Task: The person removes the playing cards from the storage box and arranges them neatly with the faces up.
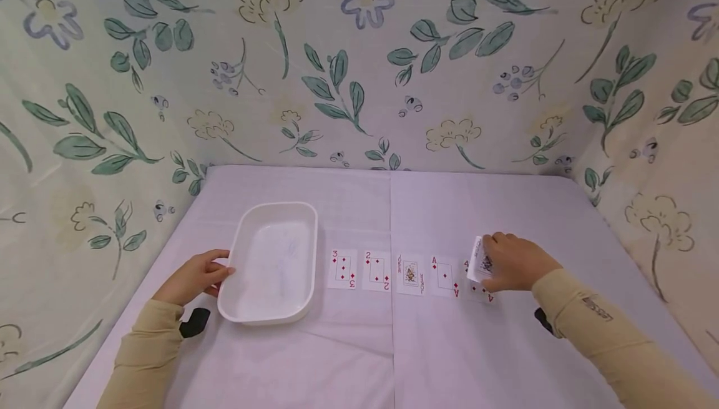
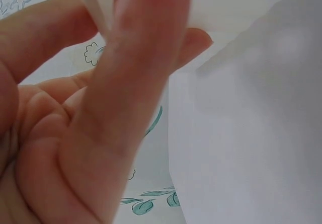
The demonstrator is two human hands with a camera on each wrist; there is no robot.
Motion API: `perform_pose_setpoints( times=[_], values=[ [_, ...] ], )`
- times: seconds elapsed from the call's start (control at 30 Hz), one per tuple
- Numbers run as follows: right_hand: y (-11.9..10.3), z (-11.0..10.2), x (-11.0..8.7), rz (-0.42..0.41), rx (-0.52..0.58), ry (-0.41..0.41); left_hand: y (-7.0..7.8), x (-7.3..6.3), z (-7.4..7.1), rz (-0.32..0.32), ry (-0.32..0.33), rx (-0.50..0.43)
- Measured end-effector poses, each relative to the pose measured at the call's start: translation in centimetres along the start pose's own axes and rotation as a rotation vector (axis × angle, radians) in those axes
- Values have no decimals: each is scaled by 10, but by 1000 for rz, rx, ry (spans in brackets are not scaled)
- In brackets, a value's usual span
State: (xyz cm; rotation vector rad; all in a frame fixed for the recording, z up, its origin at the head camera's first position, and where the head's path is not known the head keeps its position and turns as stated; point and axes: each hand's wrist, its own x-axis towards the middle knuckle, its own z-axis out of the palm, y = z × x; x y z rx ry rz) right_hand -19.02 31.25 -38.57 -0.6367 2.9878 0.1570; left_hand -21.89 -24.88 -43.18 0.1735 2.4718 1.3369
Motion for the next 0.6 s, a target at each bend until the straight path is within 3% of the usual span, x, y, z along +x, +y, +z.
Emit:
perform_pose_setpoints(
  times=[0.2, 0.4, 0.6],
  values=[
    [28, 31, -26, -39, -40, 24, -2, 1, 2, -6, 5, -13],
    [41, 64, -43, -34, -61, -23, -1, 1, 4, -1, 3, -17],
    [42, 69, -48, 35, 19, -71, -1, 3, 6, 5, 0, -15]
  ],
)
